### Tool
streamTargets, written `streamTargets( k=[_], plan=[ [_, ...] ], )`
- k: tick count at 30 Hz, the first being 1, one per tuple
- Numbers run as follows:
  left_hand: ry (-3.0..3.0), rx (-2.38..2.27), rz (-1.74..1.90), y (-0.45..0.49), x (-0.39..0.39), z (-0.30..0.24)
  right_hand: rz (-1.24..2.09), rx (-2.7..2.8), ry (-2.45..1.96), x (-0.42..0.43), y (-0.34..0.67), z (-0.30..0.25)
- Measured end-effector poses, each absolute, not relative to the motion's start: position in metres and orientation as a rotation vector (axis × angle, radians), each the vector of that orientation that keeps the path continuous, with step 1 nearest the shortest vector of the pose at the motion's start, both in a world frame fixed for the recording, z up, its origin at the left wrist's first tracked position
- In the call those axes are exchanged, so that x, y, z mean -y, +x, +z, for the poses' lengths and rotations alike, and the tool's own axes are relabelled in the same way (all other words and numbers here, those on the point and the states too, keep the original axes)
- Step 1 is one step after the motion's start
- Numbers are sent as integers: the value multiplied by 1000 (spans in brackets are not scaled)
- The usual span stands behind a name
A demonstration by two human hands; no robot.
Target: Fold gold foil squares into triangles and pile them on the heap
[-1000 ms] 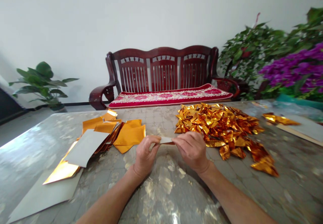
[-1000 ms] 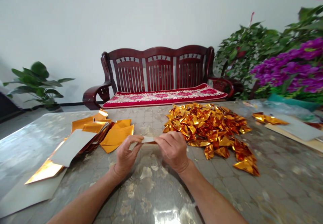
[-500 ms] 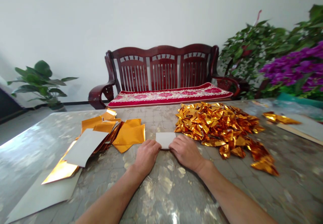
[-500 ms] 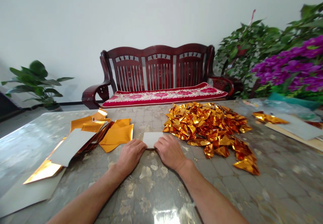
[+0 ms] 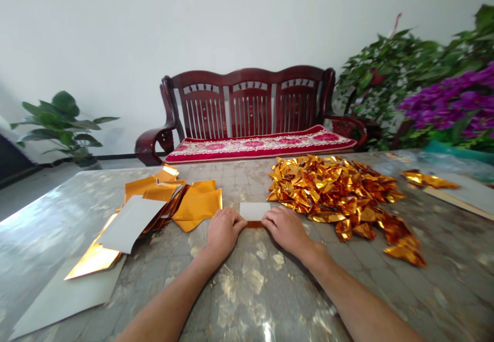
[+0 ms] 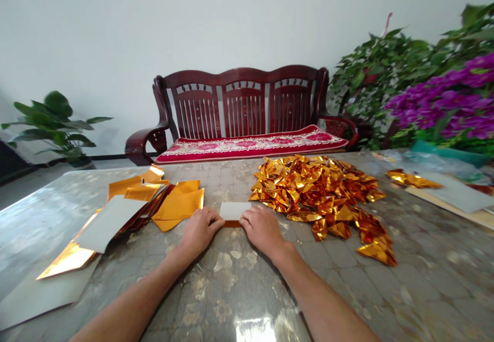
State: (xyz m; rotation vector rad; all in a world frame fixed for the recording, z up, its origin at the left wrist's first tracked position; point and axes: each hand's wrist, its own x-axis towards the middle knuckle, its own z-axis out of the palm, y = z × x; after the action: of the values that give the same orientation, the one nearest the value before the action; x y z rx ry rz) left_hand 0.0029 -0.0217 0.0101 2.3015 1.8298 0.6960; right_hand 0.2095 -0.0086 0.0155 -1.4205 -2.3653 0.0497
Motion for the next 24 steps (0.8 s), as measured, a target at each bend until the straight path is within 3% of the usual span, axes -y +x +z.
streamTargets(
  k=[17, 24],
  plan=[
    [2379, -2085, 406, 12, 23, 16, -23, 2384, -1572, 4, 203, 12],
    [2402, -2009, 622, 13, 25, 14, -95, 2303, -1661, 11, 197, 15]
  ],
)
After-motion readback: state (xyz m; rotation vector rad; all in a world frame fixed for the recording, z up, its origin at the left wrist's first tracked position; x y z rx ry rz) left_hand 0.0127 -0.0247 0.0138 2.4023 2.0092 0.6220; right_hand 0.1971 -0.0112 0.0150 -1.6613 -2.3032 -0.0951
